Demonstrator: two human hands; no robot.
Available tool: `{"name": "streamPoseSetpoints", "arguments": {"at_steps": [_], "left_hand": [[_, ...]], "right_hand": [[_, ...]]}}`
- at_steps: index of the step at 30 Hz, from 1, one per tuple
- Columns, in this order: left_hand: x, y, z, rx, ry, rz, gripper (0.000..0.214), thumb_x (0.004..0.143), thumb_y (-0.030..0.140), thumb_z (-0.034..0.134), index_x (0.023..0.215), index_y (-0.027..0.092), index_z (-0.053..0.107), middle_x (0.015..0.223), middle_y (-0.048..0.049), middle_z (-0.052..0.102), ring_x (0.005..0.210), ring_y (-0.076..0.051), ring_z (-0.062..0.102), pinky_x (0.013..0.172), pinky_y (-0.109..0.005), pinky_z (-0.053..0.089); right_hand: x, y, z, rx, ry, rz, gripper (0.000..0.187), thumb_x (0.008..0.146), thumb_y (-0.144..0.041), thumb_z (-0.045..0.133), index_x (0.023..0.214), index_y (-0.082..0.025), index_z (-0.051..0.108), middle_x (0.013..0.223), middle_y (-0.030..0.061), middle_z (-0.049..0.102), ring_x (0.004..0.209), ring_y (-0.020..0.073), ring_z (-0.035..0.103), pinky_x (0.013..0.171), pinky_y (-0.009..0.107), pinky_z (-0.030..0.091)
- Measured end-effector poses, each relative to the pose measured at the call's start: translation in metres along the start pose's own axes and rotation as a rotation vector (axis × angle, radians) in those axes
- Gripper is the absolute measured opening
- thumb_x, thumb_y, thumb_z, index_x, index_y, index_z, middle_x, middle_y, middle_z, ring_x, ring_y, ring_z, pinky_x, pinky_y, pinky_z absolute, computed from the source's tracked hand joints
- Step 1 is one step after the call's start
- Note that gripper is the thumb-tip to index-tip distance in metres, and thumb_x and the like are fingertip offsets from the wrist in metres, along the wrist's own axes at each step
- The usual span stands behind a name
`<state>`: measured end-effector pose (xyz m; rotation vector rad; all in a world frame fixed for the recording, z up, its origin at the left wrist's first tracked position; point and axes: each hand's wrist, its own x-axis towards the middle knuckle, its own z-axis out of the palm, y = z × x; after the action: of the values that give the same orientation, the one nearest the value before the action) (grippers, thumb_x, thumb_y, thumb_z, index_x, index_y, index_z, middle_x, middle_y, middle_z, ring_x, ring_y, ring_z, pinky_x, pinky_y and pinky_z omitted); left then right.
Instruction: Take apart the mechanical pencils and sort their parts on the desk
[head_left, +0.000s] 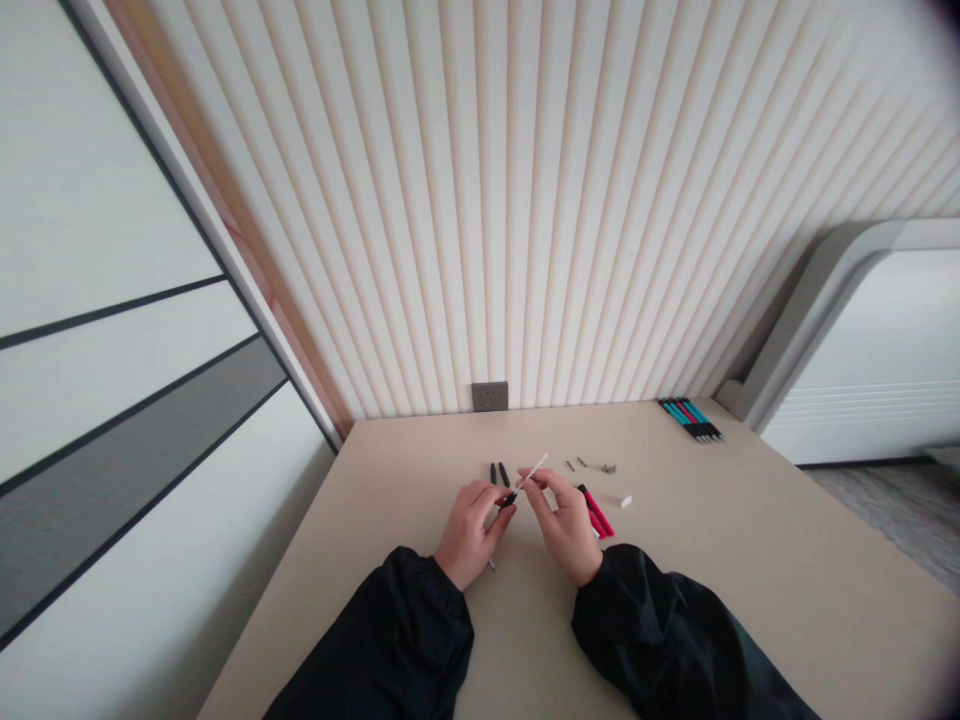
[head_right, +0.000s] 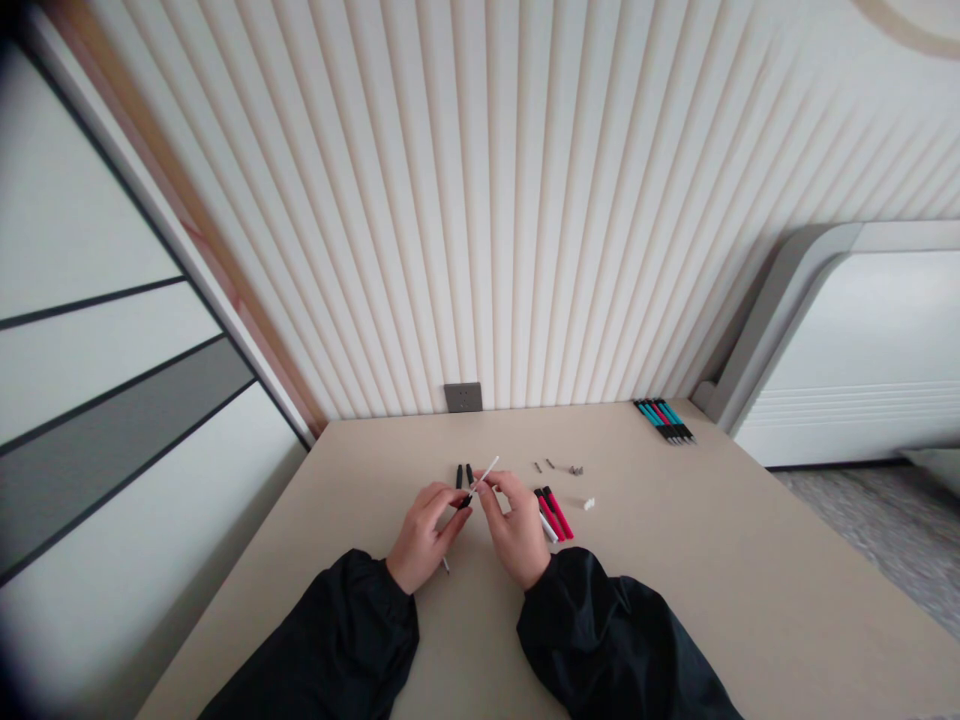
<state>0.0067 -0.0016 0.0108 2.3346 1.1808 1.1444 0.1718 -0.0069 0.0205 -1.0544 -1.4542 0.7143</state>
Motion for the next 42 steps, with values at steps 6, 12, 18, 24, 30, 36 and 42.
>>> {"name": "streamPoseSetpoints", "arguments": {"at_steps": [6,12,18,24,30,36,42], "left_hand": [[-0.0006,-0.0009,0.0008,-0.005,0.016,0.015,0.012,0.091,0.027,0.054,0.099,0.020,0.060,0.089,-0.0057,0.062,0.086,-0.019,0.058,0.080,-0.033,0.047],[-0.0013,-0.0021,0.0022,0.004,0.016,0.022,0.012,0.091,0.026,0.055,0.099,0.019,0.060,0.089,-0.0050,0.062,0.086,-0.019,0.057,0.079,-0.032,0.046],[-0.0017,-0.0030,0.0024,-0.004,0.002,-0.001,0.012,0.092,0.026,0.053,0.099,0.019,0.059,0.091,-0.0056,0.062,0.088,-0.019,0.057,0.081,-0.034,0.046],[-0.0015,-0.0039,0.0036,-0.004,0.001,-0.028,0.013,0.093,0.026,0.052,0.101,0.019,0.058,0.095,-0.0063,0.062,0.091,-0.020,0.057,0.083,-0.035,0.046],[-0.0015,-0.0042,0.0037,0.005,-0.002,-0.019,0.012,0.092,0.027,0.052,0.098,0.019,0.059,0.092,-0.0060,0.062,0.089,-0.019,0.057,0.081,-0.034,0.046],[-0.0031,-0.0040,0.0040,0.016,-0.006,0.009,0.014,0.093,0.027,0.052,0.101,0.019,0.059,0.092,-0.0061,0.063,0.088,-0.019,0.057,0.080,-0.034,0.046],[-0.0026,-0.0031,0.0033,0.019,-0.008,0.020,0.014,0.093,0.027,0.051,0.101,0.019,0.060,0.091,-0.0058,0.063,0.086,-0.019,0.057,0.078,-0.034,0.046]], "right_hand": [[-0.0005,-0.0019,0.0004,-0.006,-0.007,-0.029,0.019,0.090,-0.032,0.054,0.097,-0.021,0.067,0.097,0.0070,0.070,0.094,0.0213,0.064,0.086,0.035,0.049],[-0.0013,0.0003,0.0016,-0.020,-0.023,-0.073,0.014,0.090,-0.030,0.055,0.091,-0.020,0.066,0.092,0.0062,0.068,0.088,0.0202,0.063,0.081,0.033,0.049],[0.0006,0.0009,0.0009,-0.027,-0.059,-0.109,0.012,0.089,-0.029,0.057,0.089,-0.021,0.066,0.092,0.0057,0.067,0.090,0.0199,0.062,0.083,0.033,0.048],[0.0019,0.0013,-0.0002,-0.011,-0.001,-0.046,0.015,0.090,-0.032,0.056,0.093,-0.021,0.065,0.094,0.0064,0.068,0.090,0.0201,0.062,0.084,0.033,0.048],[0.0001,0.0016,0.0014,-0.028,-0.019,-0.041,0.013,0.090,-0.030,0.055,0.085,-0.020,0.062,0.089,0.0045,0.067,0.088,0.0191,0.062,0.082,0.031,0.047],[-0.0014,0.0033,0.0022,-0.068,-0.030,-0.036,0.013,0.089,-0.030,0.056,0.081,-0.020,0.061,0.085,0.0031,0.066,0.084,0.0185,0.062,0.079,0.030,0.046],[-0.0017,0.0023,0.0031,-0.100,-0.063,-0.056,0.012,0.089,-0.030,0.056,0.080,-0.021,0.059,0.083,0.0021,0.065,0.083,0.0184,0.060,0.078,0.030,0.045]]}}
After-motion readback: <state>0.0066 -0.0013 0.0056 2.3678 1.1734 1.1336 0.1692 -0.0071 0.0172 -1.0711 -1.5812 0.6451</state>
